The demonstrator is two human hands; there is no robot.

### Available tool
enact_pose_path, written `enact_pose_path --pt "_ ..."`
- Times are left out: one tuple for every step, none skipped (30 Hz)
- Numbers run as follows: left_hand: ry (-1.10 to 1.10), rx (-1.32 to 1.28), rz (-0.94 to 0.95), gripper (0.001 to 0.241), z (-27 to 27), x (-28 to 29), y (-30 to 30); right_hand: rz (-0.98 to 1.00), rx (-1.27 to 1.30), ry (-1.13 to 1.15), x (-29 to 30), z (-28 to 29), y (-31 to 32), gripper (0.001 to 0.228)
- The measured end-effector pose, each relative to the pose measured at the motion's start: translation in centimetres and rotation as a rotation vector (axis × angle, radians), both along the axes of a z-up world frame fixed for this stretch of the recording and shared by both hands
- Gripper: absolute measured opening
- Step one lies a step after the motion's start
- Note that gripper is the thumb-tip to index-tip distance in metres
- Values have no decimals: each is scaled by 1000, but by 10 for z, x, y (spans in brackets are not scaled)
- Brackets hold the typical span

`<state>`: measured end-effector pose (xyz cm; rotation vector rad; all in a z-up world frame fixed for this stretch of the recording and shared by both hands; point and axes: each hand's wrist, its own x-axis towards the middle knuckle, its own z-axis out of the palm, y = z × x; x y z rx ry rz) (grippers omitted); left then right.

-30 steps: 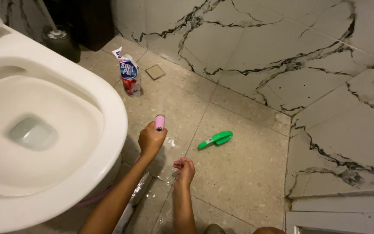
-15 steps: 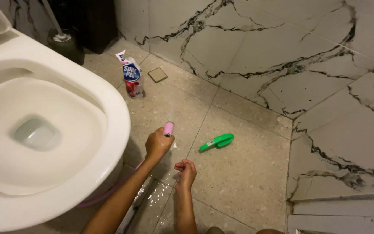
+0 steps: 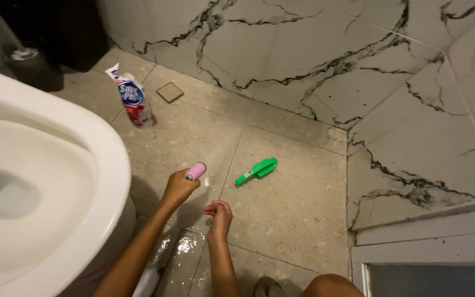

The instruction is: The person rinses the bathroom floor with a handheld bidet sprayer, then washes their hands. They pick up a sponge and a green scrub brush, move them to the corner, and then pick up a cleaning product bottle before standing up.

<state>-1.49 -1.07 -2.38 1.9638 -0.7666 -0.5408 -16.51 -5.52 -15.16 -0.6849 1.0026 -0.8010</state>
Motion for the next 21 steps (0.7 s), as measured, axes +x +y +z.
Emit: enact_pose_path --pt "1 -1 -9 20 4 -1 2 -9 -1 1 -1 2 1 18" --pt "76 -3 -20 19 7 -1 4 -3 -5 3 -2 5 2 17" --pt "153 -3 -33 19 11 -1 6 2 -8 6 -2 7 3 17" --pt "154 -3 -43 19 12 -1 7 -8 -8 8 -2 9 4 17" --pt "214 0 -62 16 14 -1 8 -2 -16 10 -2 11 5 17" --pt "273 3 -80 14 15 0 9 4 -23 13 -2 13 6 16" --pt "275 5 -91 14 14 0 10 -7 -23 15 -1 11 6 16" --pt "338 -38 -115 14 13 0 11 -5 -20 23 -1 9 6 16" --pt "400 -81 -138 14 12 1 13 -3 -17 29 0 7 5 15" --pt "402 -79 -148 14 13 0 13 -13 -17 30 1 7 5 15" --pt "443 -87 -160 13 14 -1 15 -8 -1 32 1 6 5 15" --pt "485 -95 -172 11 15 -1 16 -2 16 33 1 6 5 14" --pt "486 -94 -179 11 13 0 16 -9 15 34 1 8 6 14" --pt "485 -112 -188 13 10 0 16 -4 25 39 1 10 6 15" --pt "484 -130 -195 14 7 1 17 3 33 43 2 11 7 15" --pt "485 -130 -200 14 11 -1 18 -2 32 44 2 6 6 15" --pt "470 -131 -183 12 16 -3 19 0 24 41 4 0 5 16" --pt "456 -131 -167 9 20 -4 21 2 16 38 5 -5 4 17" --pt "457 -127 -170 9 22 -6 23 -3 18 39 5 -3 6 17" --pt "453 -129 -177 8 24 -8 24 -1 25 36 5 0 7 16" --pt "448 -132 -185 7 25 -9 25 1 30 32 5 3 8 15"
